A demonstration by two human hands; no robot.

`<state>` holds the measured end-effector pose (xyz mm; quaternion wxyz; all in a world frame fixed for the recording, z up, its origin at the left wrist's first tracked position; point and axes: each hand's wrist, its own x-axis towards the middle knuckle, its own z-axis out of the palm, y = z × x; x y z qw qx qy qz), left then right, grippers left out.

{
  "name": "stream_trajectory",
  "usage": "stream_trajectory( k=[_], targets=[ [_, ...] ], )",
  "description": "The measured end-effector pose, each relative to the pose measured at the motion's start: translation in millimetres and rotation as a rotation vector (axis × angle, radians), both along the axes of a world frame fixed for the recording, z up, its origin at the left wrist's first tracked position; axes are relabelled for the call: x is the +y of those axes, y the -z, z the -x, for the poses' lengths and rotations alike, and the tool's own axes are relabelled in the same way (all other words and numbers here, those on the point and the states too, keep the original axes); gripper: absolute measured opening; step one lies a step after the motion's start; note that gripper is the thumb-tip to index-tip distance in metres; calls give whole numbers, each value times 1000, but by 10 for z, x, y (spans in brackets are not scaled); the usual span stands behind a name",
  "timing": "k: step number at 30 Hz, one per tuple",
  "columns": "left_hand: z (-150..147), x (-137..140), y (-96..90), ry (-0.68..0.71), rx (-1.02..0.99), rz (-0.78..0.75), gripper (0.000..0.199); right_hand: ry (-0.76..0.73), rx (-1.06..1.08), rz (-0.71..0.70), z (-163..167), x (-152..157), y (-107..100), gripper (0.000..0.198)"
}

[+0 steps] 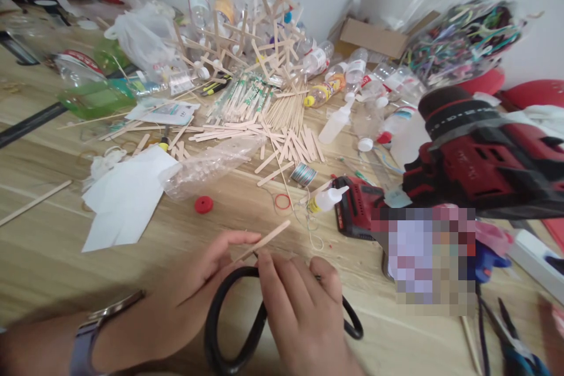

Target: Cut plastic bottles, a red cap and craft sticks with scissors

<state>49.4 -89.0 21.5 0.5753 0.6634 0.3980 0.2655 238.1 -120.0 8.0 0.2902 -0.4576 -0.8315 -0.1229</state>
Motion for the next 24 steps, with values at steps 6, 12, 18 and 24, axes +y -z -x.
stream_trajectory(
  k=[6,12,18,24],
  targets=[
    [25,109,52,-181,23,62,33,-51,-103,-26,-137,4,-40,22],
    [0,109,78,-94,-44,279,36,22,-53,-2,-111,19,-38,21],
    [-33,60,66,-58,-62,313,31,64,0,-3,-16,12,-32,20],
    [-25,38,91,-97,-16,236,29,69,-6,1,-9,33,-14,24]
  ],
)
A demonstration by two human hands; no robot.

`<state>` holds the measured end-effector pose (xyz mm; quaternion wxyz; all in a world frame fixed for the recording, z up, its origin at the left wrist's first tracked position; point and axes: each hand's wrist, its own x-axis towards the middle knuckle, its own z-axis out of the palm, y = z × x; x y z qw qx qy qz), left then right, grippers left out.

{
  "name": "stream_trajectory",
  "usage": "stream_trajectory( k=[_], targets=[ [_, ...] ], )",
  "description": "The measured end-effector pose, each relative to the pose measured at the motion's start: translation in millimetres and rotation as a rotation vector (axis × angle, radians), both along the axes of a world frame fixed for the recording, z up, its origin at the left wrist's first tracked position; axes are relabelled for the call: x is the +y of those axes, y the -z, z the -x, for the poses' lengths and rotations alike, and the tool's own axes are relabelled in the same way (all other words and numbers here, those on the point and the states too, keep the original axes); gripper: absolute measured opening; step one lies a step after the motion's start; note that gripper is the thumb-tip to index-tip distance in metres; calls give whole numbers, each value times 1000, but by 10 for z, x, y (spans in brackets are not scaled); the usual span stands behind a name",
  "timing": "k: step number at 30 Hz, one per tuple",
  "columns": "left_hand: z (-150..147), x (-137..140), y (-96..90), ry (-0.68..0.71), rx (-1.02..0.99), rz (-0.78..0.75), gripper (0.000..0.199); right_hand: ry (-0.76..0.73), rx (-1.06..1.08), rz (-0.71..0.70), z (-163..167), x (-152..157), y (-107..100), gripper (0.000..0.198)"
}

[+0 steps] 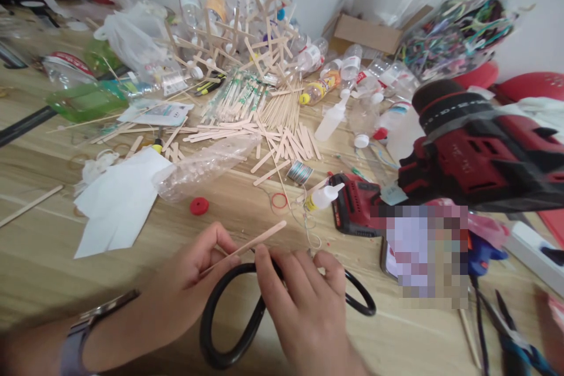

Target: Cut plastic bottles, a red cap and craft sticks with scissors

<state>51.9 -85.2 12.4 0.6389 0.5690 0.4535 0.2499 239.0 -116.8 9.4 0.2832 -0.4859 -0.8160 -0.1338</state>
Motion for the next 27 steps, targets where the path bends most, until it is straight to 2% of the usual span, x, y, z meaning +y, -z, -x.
stream_trajectory(
  k=[9,12,18,20,22,25,27],
  targets=[
    [22,-5,-29,50,56,-203,26,-5,-2,27,17,-6,-1,25],
    [48,-47,-13,89,151,-390,22,-11,47,42,41,-11,3,24],
    [25,-94,77,66,405,-951,22,-11,271,128,107,-26,49,16],
    [9,-66,113,82,419,-1144,23,21,359,237,107,-40,48,10],
    [2,-21,136,129,391,-1289,22,43,494,446,98,-54,28,16],
    [4,45,138,204,371,-1363,21,23,729,775,89,-71,-7,34],
    [4,61,134,213,367,-1383,24,1,828,848,89,-82,-11,39]
  ],
)
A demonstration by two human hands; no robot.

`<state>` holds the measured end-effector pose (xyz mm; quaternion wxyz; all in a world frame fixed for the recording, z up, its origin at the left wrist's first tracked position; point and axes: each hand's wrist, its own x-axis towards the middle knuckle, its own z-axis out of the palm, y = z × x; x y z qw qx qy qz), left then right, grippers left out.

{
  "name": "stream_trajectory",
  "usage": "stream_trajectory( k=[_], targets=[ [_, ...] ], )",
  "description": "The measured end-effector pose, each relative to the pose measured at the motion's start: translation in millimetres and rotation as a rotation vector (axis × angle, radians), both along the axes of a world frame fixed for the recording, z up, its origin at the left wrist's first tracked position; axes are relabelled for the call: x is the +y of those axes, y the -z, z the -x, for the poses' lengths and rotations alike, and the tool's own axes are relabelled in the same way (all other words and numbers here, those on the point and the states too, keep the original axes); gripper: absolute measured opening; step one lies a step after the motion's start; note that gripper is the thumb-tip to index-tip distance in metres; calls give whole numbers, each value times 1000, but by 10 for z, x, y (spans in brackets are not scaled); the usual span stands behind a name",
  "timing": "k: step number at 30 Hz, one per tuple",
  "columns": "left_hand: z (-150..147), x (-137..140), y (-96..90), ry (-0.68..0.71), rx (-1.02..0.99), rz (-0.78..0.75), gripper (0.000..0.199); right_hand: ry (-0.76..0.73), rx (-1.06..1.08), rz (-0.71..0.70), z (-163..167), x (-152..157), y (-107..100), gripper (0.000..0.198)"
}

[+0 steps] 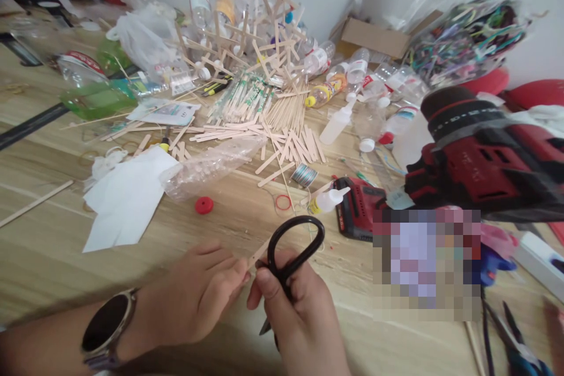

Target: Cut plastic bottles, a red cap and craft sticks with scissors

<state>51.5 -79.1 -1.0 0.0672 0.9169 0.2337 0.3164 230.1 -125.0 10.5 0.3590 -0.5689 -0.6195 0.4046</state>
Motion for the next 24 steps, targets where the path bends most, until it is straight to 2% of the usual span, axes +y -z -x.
stream_trajectory(
  k=[2,3,6,8,11,12,14,17,20,22,24],
  targets=[
    [-3,-14,4,-10,-38,2,24,4,-35,-40,3,-7,13,37],
    [-5,-30,7,-30,-60,23,24,11,-108,-118,5,-8,24,33],
    [0,-81,-10,-127,-98,186,23,41,-419,-538,13,12,58,15],
    [11,-92,-53,-174,-105,415,20,60,-597,-760,20,34,72,22],
    [19,-64,-135,-155,-184,863,16,41,-766,-816,23,53,75,28],
    [17,-51,-156,-141,-214,976,17,33,-793,-810,20,52,73,26],
    [6,-32,-182,-121,-266,1096,22,31,-813,-800,11,43,69,24],
    [-9,-34,-184,-129,-294,1113,23,31,-834,-794,-4,29,66,25],
    [-6,-46,-154,-143,-293,1017,21,23,-843,-809,-13,33,58,24],
    [6,-34,-127,-207,-273,933,22,15,-818,-807,-13,40,51,23],
    [21,0,-103,-316,-247,927,24,9,-779,-789,-10,42,44,23]
  ],
)
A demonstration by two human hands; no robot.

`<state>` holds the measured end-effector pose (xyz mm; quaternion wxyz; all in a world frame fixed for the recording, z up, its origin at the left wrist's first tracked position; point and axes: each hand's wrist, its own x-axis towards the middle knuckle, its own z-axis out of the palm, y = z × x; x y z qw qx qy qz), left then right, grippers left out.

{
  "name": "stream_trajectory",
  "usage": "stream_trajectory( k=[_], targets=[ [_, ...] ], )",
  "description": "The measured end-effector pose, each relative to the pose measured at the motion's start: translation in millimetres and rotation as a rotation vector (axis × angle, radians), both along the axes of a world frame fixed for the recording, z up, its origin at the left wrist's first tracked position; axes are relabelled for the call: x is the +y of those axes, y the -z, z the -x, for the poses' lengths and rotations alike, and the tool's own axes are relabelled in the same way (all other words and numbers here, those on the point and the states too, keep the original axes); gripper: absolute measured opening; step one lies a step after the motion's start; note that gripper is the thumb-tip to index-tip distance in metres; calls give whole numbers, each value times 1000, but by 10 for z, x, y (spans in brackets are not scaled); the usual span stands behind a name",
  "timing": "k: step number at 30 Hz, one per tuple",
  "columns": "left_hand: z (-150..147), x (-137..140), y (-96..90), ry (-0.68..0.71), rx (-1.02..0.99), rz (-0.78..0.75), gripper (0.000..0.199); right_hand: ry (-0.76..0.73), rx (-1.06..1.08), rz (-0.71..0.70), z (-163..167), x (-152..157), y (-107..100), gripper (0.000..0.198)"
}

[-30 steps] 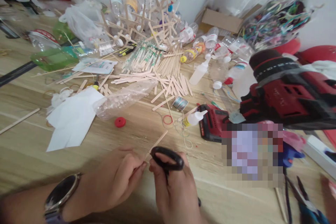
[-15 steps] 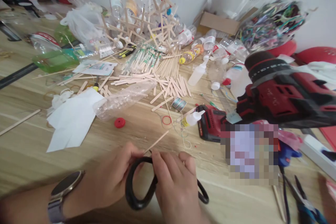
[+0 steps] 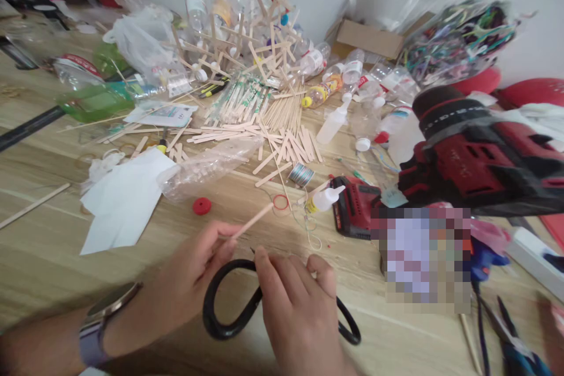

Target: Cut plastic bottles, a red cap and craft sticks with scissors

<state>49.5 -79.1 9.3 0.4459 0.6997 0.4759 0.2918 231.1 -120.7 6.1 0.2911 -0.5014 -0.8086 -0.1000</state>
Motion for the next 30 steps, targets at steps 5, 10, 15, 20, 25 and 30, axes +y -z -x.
stream_trajectory(
  k=[5,10,15,20,25,30],
  targets=[
    [9,77,31,-33,-35,202,29,22,11,-18,6,4,-5,23],
    [-2,48,34,1,-80,245,29,34,-12,-20,-7,24,8,23],
    [-15,23,13,23,-70,263,27,43,-9,-9,-17,28,16,23],
    [-18,-9,-3,52,-50,252,25,32,-11,0,-13,28,15,24],
    [-17,-16,-24,99,-61,258,23,36,-20,14,-6,31,24,25],
    [-22,-20,-20,125,16,132,14,23,-23,9,-10,30,24,25]
  ],
)
